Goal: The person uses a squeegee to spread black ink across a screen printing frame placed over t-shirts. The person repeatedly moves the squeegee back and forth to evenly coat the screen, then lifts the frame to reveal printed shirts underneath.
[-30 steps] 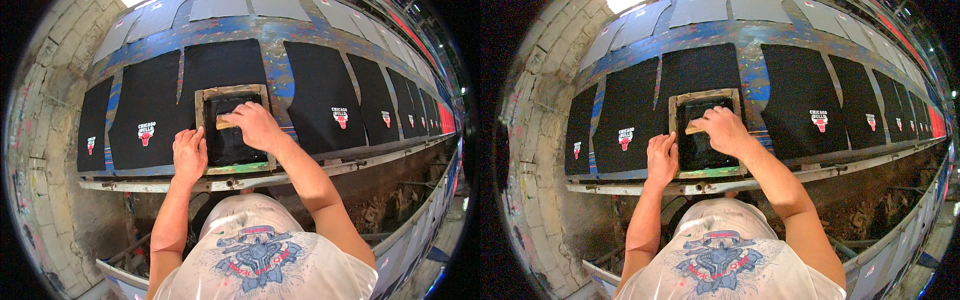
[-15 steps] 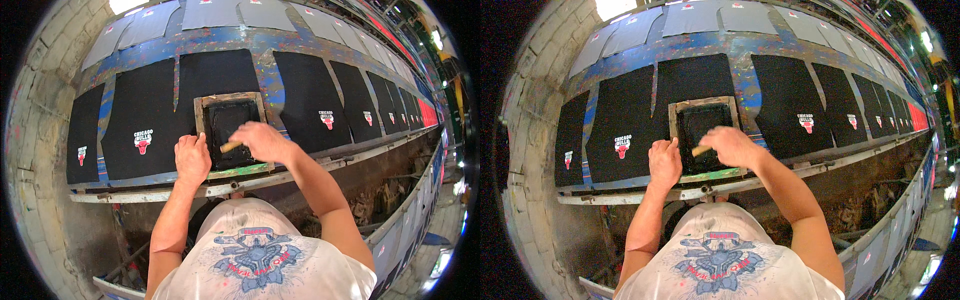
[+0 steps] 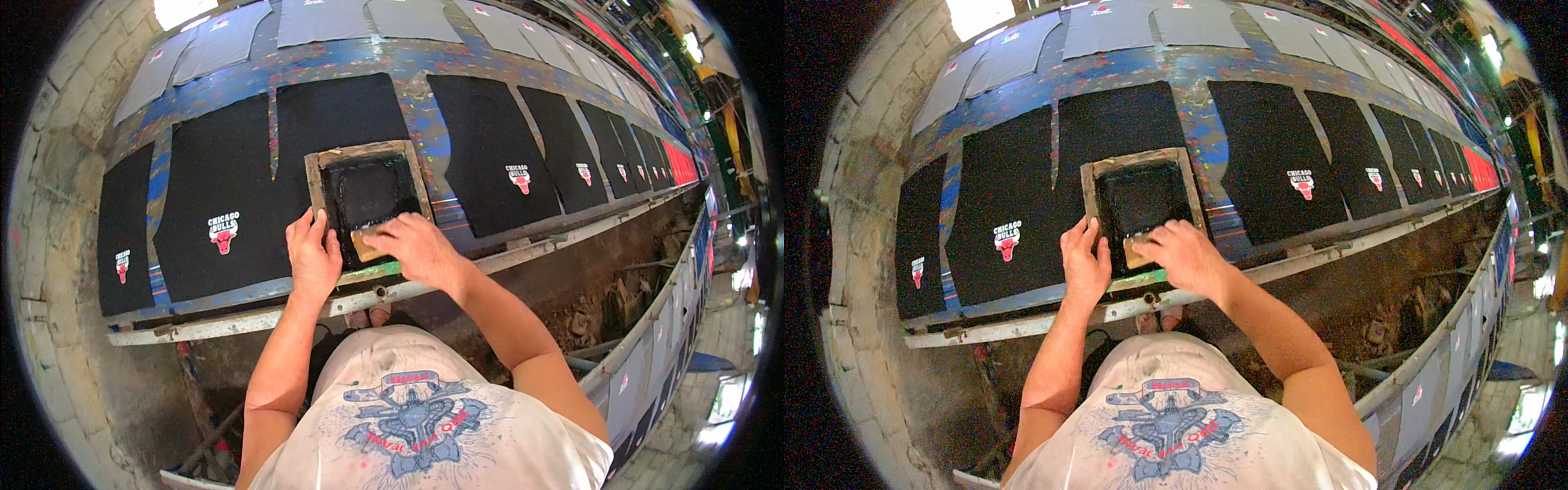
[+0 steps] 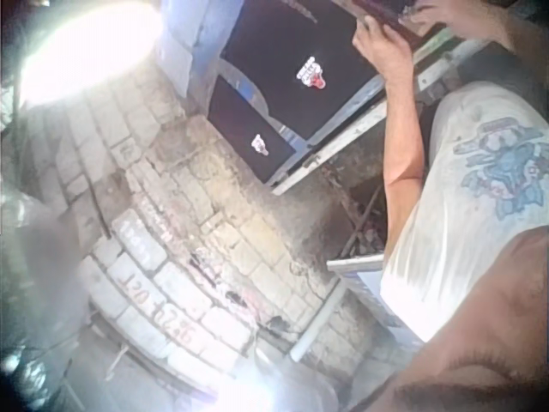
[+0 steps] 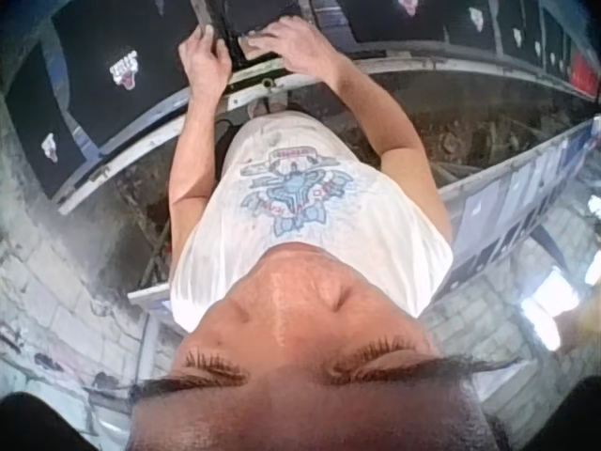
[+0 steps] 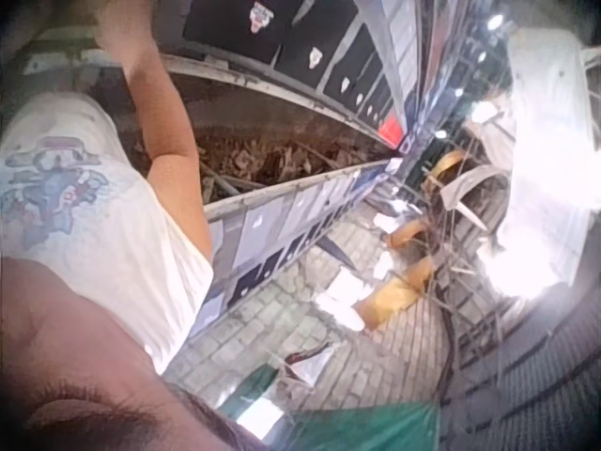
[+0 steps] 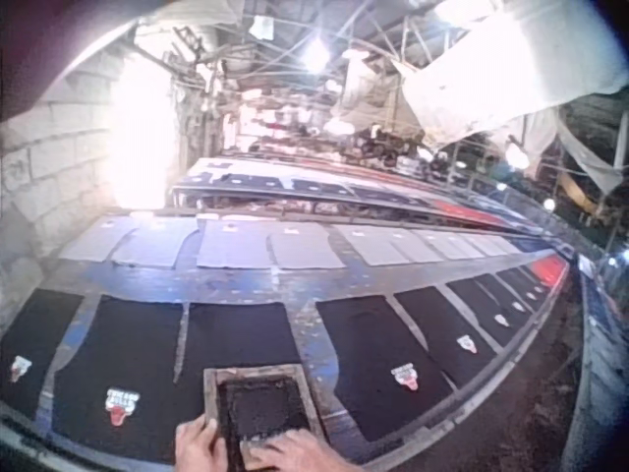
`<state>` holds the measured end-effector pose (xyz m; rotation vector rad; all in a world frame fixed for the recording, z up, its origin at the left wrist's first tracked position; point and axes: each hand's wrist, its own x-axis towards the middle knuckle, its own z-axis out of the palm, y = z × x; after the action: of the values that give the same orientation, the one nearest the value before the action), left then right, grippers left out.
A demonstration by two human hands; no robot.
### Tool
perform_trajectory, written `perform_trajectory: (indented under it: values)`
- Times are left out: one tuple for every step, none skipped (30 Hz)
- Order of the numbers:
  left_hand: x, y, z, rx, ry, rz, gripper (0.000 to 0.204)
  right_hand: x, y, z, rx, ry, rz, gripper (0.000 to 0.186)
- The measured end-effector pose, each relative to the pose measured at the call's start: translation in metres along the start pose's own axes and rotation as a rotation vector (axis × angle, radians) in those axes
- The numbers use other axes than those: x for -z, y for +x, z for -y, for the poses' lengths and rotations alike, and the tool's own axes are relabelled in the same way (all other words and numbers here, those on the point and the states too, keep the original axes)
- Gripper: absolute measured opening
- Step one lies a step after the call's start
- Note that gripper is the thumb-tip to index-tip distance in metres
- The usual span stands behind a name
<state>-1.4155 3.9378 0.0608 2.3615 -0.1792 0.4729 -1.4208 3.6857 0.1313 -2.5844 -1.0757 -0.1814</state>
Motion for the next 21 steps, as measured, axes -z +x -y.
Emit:
perform_trajectory:
  values:
    - [-0.004, -0.001, 0.003, 0.057, -0.053, 0.008, 0.048, 0.0, -0.008, 0.008, -0.021, -0.003, 0.024, 0.054]
    - [-0.007, -0.002, 0.004, 0.084, -0.137, -0.023, 0.051, 0.0, -0.014, 0.015, -0.036, -0.009, 0.034, 0.055]
    - [-0.01, -0.004, 0.006, 0.134, -0.214, -0.035, 0.053, 0.0, -0.018, 0.019, -0.035, 0.013, 0.007, 0.057]
    - [-0.012, -0.006, 0.006, 0.195, -0.278, -0.039, 0.056, 0.0, -0.022, 0.022, -0.047, 0.028, 0.004, 0.059]
    - [-0.014, -0.007, 0.007, 0.191, -0.301, -0.041, 0.058, 0.001, -0.026, 0.025, -0.066, 0.038, 0.012, 0.061]
    - [-0.016, -0.008, 0.008, 0.196, -0.311, -0.037, 0.061, 0.001, -0.028, 0.024, -0.089, 0.064, 0.1, 0.058]
    - [-0.017, -0.008, 0.008, 0.215, -0.312, -0.033, 0.064, 0.003, -0.032, 0.021, -0.082, 0.152, 0.06, 0.057]
    - [-0.019, -0.009, 0.008, 0.226, -0.297, -0.027, 0.068, 0.005, -0.038, 0.017, -0.092, 0.228, 0.064, 0.056]
    - [-0.02, -0.01, 0.008, 0.219, -0.312, -0.032, 0.068, 0.007, -0.044, 0.012, -0.065, 0.307, 0.023, 0.056]
    - [-0.021, -0.011, 0.008, 0.222, -0.311, -0.035, 0.069, 0.006, -0.049, 0.009, -0.184, 0.296, -0.053, 0.057]
    - [-0.022, -0.011, 0.008, 0.225, -0.31, -0.04, 0.069, 0.003, -0.054, 0.003, -0.265, 0.287, -0.173, 0.058]
    - [-0.022, -0.011, 0.008, 0.244, -0.336, -0.044, 0.068, -0.002, -0.058, -0.003, -0.345, 0.275, -0.295, 0.059]
    - [-0.022, -0.01, 0.008, 0.261, -0.363, -0.046, 0.068, -0.009, -0.062, -0.01, -0.478, 0.318, -0.392, 0.056]
    - [-0.022, -0.009, 0.006, 0.275, -0.386, -0.048, 0.067, -0.016, -0.064, -0.019, -0.561, 0.344, -0.384, 0.056]
    - [-0.022, -0.008, 0.004, 0.289, -0.428, -0.064, 0.063, -0.02, -0.067, -0.029, -0.697, 0.36, -0.341, 0.056]
    - [-0.019, -0.006, 0.001, 0.274, -0.496, -0.065, 0.061, -0.025, -0.072, -0.033, -0.722, 0.696, -0.35, 0.057]
    - [-0.016, -0.002, -0.003, 0.328, -0.517, -0.039, 0.06, -0.03, -0.075, -0.035, -0.849, 1.034, -0.288, 0.057]
    - [-0.012, 0.001, -0.008, 0.328, -0.481, -0.047, 0.058, -0.033, -0.077, -0.037, -0.832, 0.928, -0.255, 0.057]
    - [-0.009, 0.004, -0.016, 0.313, -0.578, -0.071, 0.057, -0.032, -0.083, -0.037, -0.752, 0.851, -0.282, 0.054]
    - [-0.002, 0.007, -0.024, 0.234, -0.542, -0.073, 0.056, -0.031, -0.084, -0.037, -0.76, 0.905, -0.301, 0.054]
    - [0.003, 0.011, -0.034, 0.167, -0.467, -0.081, 0.056, -0.028, -0.084, -0.037, -0.759, 0.972, -0.321, 0.054]
